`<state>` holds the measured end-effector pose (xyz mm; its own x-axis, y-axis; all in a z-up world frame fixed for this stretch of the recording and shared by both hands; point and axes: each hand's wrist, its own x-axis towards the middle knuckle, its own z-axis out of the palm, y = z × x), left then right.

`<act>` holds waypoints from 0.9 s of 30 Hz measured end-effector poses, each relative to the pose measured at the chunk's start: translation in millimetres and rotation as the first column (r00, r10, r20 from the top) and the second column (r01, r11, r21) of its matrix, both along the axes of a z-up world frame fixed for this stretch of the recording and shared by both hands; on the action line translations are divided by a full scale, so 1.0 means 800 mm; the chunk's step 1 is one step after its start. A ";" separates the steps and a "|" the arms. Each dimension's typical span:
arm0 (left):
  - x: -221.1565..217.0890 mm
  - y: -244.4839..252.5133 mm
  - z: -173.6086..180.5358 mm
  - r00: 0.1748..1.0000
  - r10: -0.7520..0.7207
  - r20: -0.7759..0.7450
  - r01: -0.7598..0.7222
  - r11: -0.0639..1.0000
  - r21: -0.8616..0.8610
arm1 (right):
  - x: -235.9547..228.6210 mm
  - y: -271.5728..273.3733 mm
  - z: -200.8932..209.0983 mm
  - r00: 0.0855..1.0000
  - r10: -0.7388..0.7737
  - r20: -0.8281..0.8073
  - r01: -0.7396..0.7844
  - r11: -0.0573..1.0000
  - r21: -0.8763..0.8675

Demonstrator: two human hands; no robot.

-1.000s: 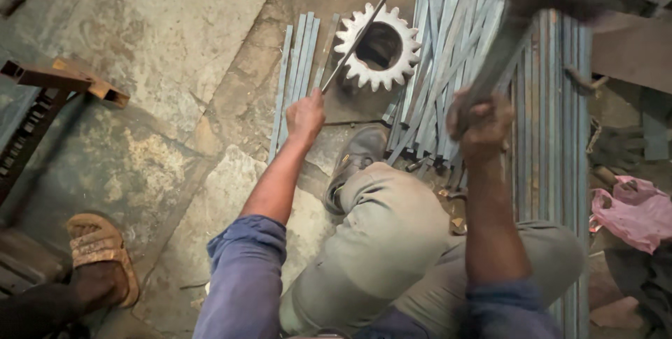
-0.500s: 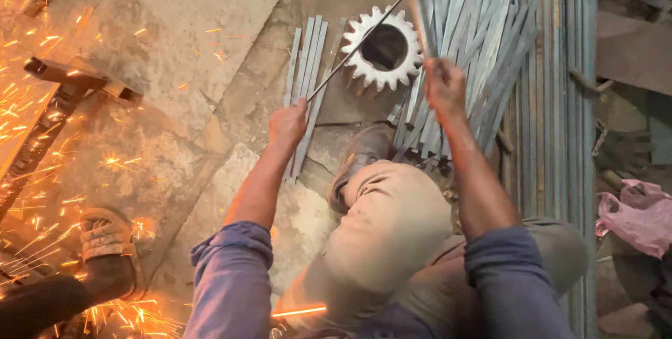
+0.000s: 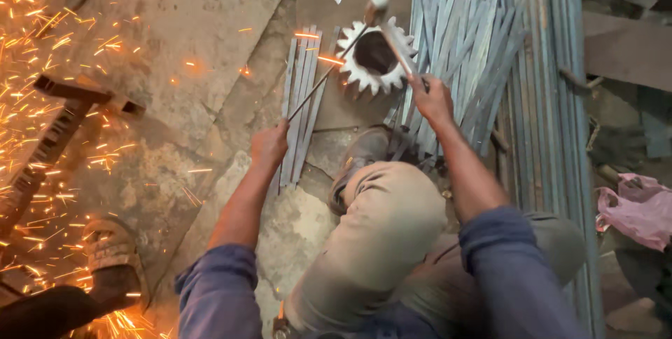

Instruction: The person sits on the floor and repeatedly hammers thin metal rods against a large white gear-like object. Sparks fly during the hammering process. The person handles the rods one by one, striking them against the gear and then placing them aside.

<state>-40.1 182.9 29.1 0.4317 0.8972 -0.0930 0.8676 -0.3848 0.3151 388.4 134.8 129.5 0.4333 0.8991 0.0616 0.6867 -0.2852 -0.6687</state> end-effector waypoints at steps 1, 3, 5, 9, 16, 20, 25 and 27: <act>-0.010 -0.001 -0.003 0.999 0.007 -0.053 -0.007 1.000 -0.001 | 0.000 0.008 0.005 0.989 -0.011 -0.148 0.020 0.998 0.061; -0.023 -0.006 -0.007 0.998 0.019 -0.066 -0.020 1.000 -0.016 | 0.000 0.024 0.031 0.901 -0.008 -0.434 0.085 0.984 0.157; -0.034 -0.009 -0.003 1.000 0.028 0.015 -0.027 0.999 -0.038 | -0.003 0.034 0.076 0.806 0.068 -0.589 0.117 0.956 0.270; -0.032 -0.018 0.012 0.998 -0.010 0.057 0.010 1.000 0.005 | -0.006 0.061 0.169 0.748 0.425 -0.509 0.026 0.748 0.663; -0.029 -0.025 0.011 1.000 0.010 -0.019 -0.010 1.000 -0.025 | -0.018 0.054 0.062 0.875 0.237 -0.423 0.036 0.839 0.542; -0.032 -0.034 0.013 0.997 0.071 -0.024 -0.072 0.996 -0.061 | -0.001 -0.002 -0.029 0.992 -0.041 -0.122 0.008 0.966 -0.259; -0.032 -0.060 -0.001 0.978 0.188 0.093 -0.178 0.978 -0.110 | 0.001 -0.043 -0.071 0.971 -0.223 -0.090 0.210 0.969 -0.132; -0.012 -0.057 -0.018 0.928 0.300 0.220 -0.237 0.933 -0.272 | 0.006 -0.065 -0.073 0.958 -0.285 0.011 0.277 0.921 -0.274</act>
<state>-50.1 137.0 15.0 0.2146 0.9476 -0.2366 0.8062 -0.0351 0.5906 393.2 82.5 71.5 0.6685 0.7210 -0.1823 0.5338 -0.6359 -0.5574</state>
